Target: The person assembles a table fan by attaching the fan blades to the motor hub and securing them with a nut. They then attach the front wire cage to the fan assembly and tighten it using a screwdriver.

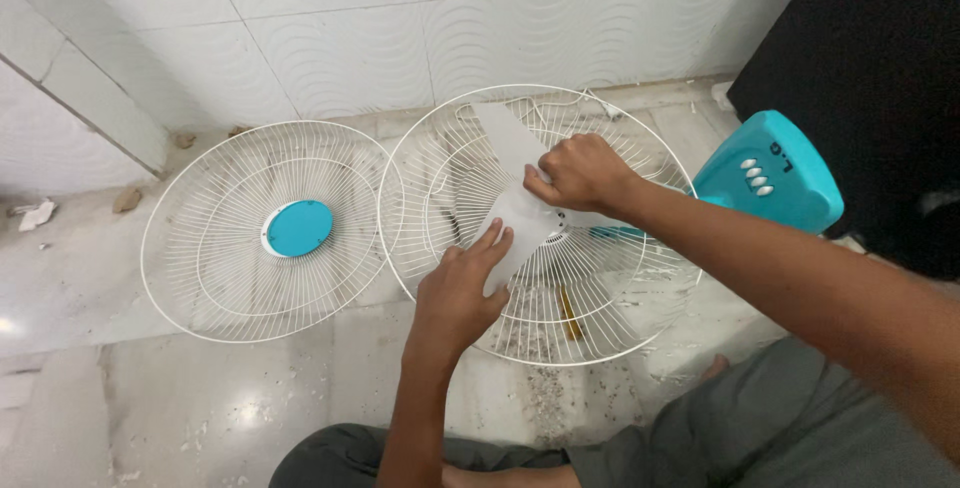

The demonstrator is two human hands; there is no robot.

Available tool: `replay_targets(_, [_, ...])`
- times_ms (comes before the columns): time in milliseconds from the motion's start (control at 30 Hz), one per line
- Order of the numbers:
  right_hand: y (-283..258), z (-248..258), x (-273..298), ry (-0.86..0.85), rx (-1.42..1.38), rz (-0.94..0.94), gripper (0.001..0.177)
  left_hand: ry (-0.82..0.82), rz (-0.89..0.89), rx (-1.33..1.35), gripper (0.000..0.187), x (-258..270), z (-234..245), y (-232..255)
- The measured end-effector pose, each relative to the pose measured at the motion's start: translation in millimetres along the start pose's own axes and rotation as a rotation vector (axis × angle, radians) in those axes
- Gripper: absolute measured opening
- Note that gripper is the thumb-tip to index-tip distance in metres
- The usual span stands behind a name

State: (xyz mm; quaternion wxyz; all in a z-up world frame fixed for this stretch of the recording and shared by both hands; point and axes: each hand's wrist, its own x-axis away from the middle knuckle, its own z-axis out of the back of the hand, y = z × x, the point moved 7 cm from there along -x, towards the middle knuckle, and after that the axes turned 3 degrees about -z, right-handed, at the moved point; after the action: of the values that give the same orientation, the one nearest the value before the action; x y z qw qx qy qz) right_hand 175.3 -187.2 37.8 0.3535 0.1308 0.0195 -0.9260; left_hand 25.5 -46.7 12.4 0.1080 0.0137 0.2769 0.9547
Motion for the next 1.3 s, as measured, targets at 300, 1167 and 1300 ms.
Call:
replay_targets(300, [56, 57, 111, 0.307, -0.126, -0.469, 0.054, 0.651, 0.060, -0.047, 0.050, 72, -1, 3])
replay_targets(1167, [70, 28, 259, 0.768, -0.675, -0.502, 0.023, 0.826, 0.043, 0.307, 0.078, 97, -25, 3])
replay_targets(1300, [58, 32, 256, 0.746, -0.620, -0.481, 0.039, 0.842, 0.065, 0.335, 0.075, 100, -28, -3])
